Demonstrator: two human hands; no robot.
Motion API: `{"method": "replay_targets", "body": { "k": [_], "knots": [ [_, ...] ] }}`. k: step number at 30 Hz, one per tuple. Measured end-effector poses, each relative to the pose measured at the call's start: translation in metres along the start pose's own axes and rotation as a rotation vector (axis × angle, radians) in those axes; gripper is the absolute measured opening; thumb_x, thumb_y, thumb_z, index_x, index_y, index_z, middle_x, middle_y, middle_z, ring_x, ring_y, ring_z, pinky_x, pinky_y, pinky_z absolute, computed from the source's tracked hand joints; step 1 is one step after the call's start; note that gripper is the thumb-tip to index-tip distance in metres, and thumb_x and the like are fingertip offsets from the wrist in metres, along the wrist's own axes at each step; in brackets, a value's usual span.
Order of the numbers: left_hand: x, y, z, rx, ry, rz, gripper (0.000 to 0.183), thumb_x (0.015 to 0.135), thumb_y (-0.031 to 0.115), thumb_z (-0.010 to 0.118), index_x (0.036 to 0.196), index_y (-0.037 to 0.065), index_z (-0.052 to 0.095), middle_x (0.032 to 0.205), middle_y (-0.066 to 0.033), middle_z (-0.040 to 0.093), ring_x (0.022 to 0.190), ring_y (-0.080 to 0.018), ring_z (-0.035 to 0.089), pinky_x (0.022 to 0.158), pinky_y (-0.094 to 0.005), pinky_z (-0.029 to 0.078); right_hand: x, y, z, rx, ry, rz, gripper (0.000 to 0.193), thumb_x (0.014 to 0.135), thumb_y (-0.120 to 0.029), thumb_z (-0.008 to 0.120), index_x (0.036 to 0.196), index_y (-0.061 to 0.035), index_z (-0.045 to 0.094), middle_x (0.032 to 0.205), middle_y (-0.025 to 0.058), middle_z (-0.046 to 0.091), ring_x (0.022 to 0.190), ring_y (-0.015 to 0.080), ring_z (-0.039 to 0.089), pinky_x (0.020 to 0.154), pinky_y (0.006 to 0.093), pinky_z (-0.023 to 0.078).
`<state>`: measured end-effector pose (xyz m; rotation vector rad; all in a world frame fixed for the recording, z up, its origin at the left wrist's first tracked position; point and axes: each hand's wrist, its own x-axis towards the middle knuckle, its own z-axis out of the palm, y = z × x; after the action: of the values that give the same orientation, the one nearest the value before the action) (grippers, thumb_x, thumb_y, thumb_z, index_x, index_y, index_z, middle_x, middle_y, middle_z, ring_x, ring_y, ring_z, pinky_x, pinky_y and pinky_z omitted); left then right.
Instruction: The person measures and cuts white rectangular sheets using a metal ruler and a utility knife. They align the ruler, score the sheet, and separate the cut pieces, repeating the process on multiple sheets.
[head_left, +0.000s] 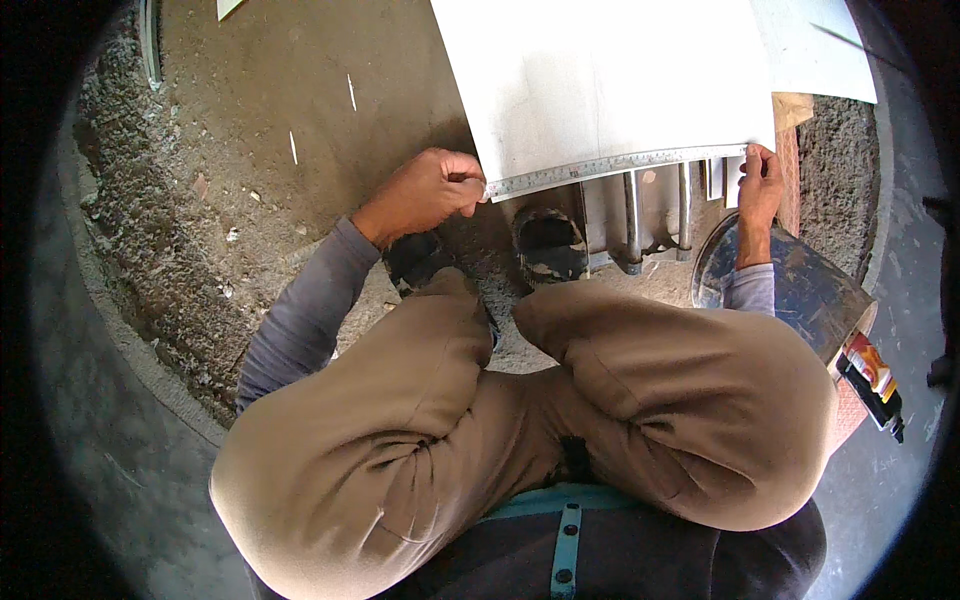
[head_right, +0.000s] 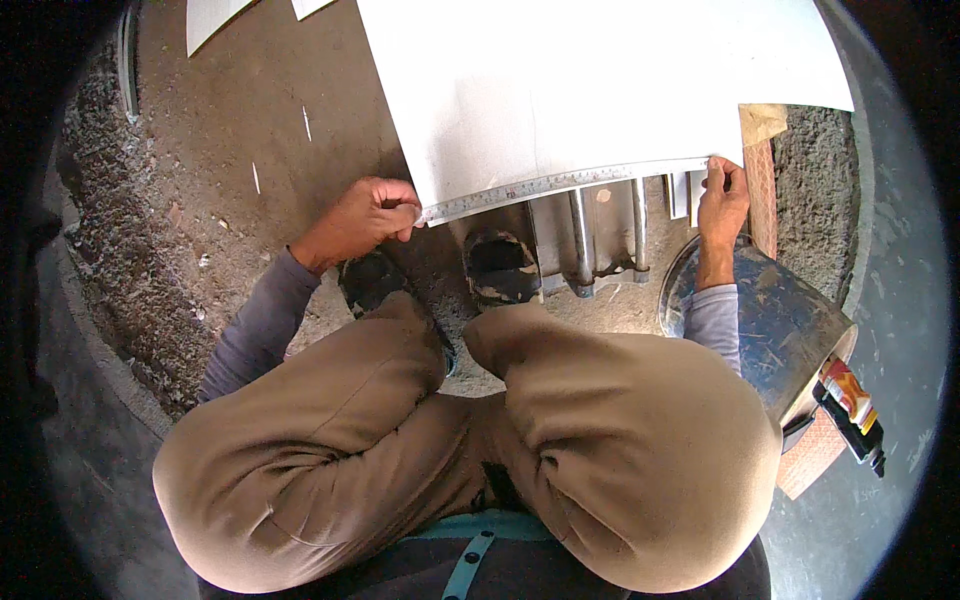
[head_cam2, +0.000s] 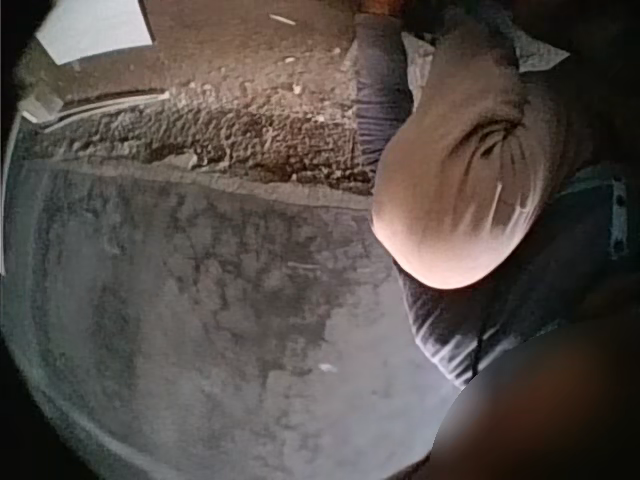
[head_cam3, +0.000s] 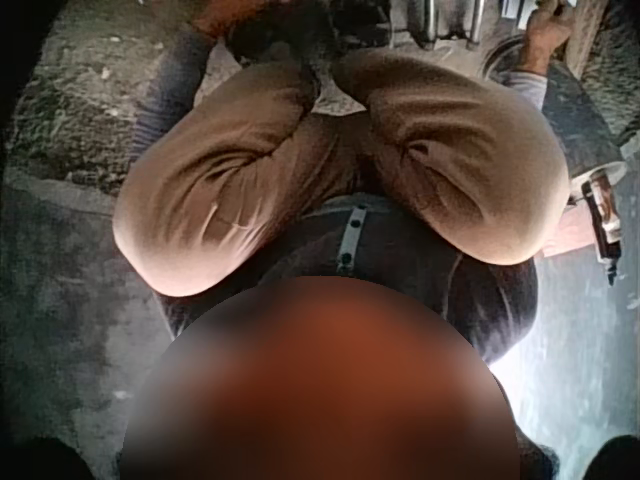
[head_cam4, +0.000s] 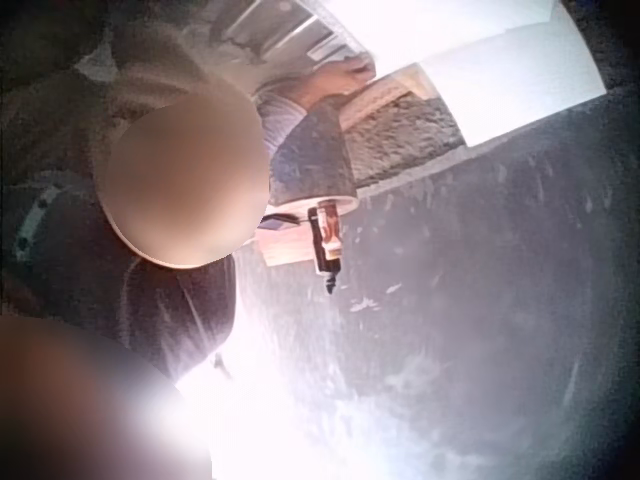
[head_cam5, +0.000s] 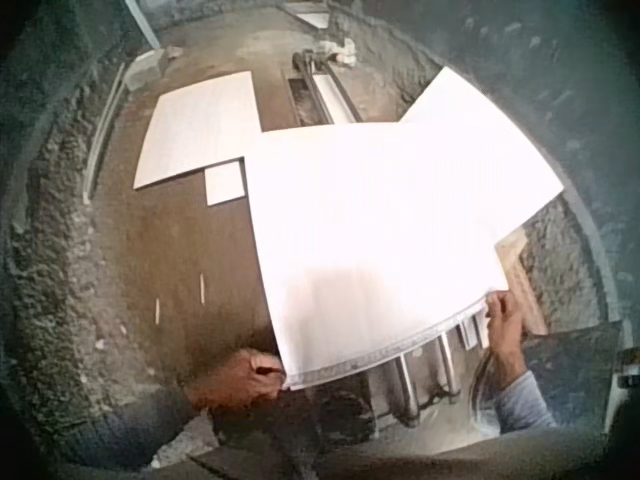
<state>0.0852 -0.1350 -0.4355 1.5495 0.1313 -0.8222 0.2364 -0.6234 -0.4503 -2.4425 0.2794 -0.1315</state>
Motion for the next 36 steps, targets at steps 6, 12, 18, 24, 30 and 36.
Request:
{"method": "replay_targets", "body": {
  "k": [6,12,18,24,30,36],
  "knots": [
    [0.003,-0.004,0.001,-0.026,-0.004,-0.011,0.018,0.093,0.013,0.06,0.092,0.0,0.071,0.077,0.0013,0.063,0.07,-0.0056,0.056,0.066,-0.024,0.044,0.004,-0.008,-0.005,0.013,-0.059,0.038,0.031,0.1,-0.03,0.066,0.109,-0.0001,0.07,0.083,0.0046,0.066,0.072,0.0109,0.06,0.061,0.0279,0.049],
    [0.003,-0.004,0.001,-0.041,0.015,-0.068,0.017,0.093,0.014,0.061,0.092,0.0,0.071,0.077,0.0011,0.063,0.07,-0.0061,0.056,0.067,-0.0245,0.045,0.004,-0.012,-0.009,-0.005,-0.099,0.087,0.031,0.102,-0.03,0.065,0.111,-0.0003,0.069,0.082,0.0039,0.064,0.072,0.0113,0.059,0.064,0.0284,0.05],
    [-0.001,0.002,0.003,0.024,0.025,-0.1,0.018,0.093,0.017,0.062,0.092,0.002,0.071,0.073,0.0006,0.062,0.069,-0.0071,0.055,0.065,-0.0263,0.043,0.008,-0.007,-0.011,-0.02,-0.123,0.056,0.03,0.102,-0.028,0.064,0.11,0.0013,0.069,0.082,0.0057,0.066,0.071,0.0121,0.061,0.064,0.0284,0.052],
    [-0.001,0.002,0.006,-0.034,0.045,-0.061,0.02,0.091,0.017,0.06,0.087,0.001,0.071,0.07,0.0005,0.062,0.067,-0.007,0.054,0.063,-0.0267,0.042,0.008,-0.008,-0.012,-0.007,-0.132,0.069,0.031,0.102,-0.028,0.064,0.111,0.0017,0.069,0.083,0.0063,0.066,0.071,0.0124,0.061,0.064,0.0284,0.053],
    [0.001,-0.001,0.005,-0.015,0.019,-0.061,0.018,0.094,0.016,0.061,0.092,0.0,0.071,0.074,-0.0004,0.062,0.069,-0.0079,0.056,0.066,-0.0267,0.046,0.007,-0.014,-0.014,-0.007,-0.145,0.068,0.032,0.102,-0.028,0.063,0.112,0.0025,0.069,0.084,0.0071,0.066,0.073,0.0125,0.062,0.064,0.0291,0.054],
    [-0.001,0.001,0.007,-0.051,0.041,-0.031,0.017,0.094,0.014,0.06,0.09,0.0,0.07,0.074,-0.0006,0.062,0.069,-0.0081,0.057,0.066,-0.0271,0.046,0.008,-0.012,-0.015,-0.005,-0.148,0.068,0.033,0.102,-0.028,0.063,0.113,0.0032,0.068,0.086,0.0081,0.066,0.074,0.0135,0.063,0.066,0.0294,0.056]
  ]
}}
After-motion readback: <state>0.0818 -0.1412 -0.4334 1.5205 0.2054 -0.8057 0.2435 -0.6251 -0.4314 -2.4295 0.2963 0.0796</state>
